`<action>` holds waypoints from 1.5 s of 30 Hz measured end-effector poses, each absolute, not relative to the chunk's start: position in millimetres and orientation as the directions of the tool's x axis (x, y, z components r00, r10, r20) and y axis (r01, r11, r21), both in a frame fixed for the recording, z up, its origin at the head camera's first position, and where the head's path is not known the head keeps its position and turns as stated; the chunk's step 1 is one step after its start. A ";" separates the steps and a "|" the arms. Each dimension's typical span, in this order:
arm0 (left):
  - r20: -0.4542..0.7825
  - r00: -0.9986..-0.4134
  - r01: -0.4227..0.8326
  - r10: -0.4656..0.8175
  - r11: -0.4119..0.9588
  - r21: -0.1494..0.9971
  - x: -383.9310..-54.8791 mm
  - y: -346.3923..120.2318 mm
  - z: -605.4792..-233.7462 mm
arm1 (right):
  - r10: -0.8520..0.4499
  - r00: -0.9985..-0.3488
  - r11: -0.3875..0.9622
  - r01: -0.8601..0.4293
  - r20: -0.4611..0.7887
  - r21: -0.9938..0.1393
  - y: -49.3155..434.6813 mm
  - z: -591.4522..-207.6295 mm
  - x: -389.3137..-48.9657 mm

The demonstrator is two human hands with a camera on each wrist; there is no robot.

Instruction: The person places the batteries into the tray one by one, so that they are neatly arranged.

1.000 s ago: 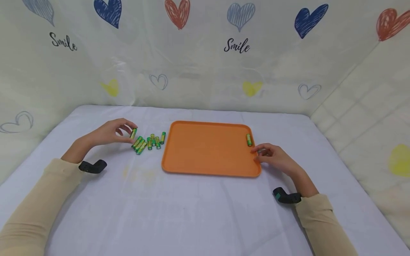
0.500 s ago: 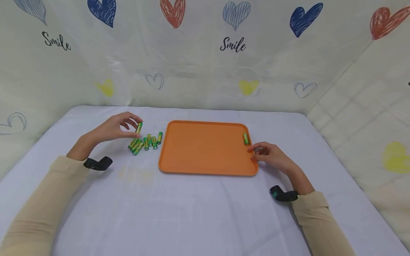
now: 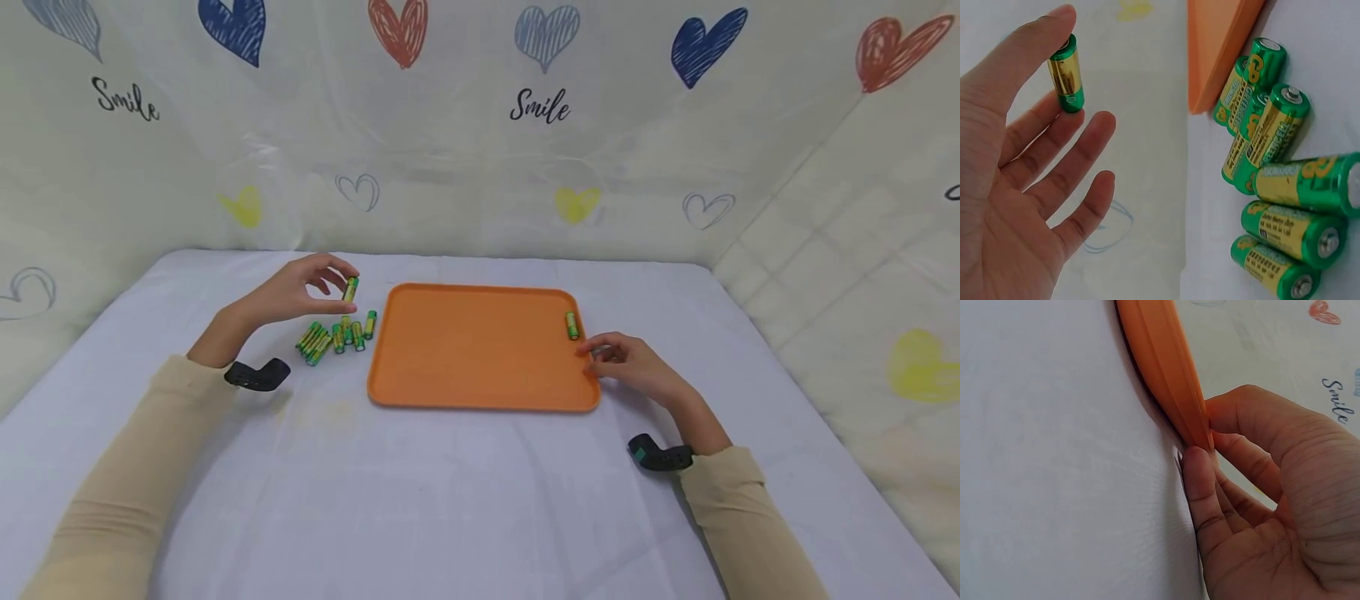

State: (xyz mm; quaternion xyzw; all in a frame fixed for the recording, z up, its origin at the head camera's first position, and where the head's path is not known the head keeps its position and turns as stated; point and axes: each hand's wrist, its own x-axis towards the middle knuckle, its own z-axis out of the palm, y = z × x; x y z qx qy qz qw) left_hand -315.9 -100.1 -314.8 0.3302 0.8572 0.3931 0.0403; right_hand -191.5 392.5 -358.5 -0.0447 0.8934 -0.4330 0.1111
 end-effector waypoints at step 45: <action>0.299 -0.648 0.576 0.700 0.194 0.794 -303.8 16.2 -293.9 | -0.165 -0.978 0.601 0.004 -0.129 -0.799 399.3 -361.3 -190.9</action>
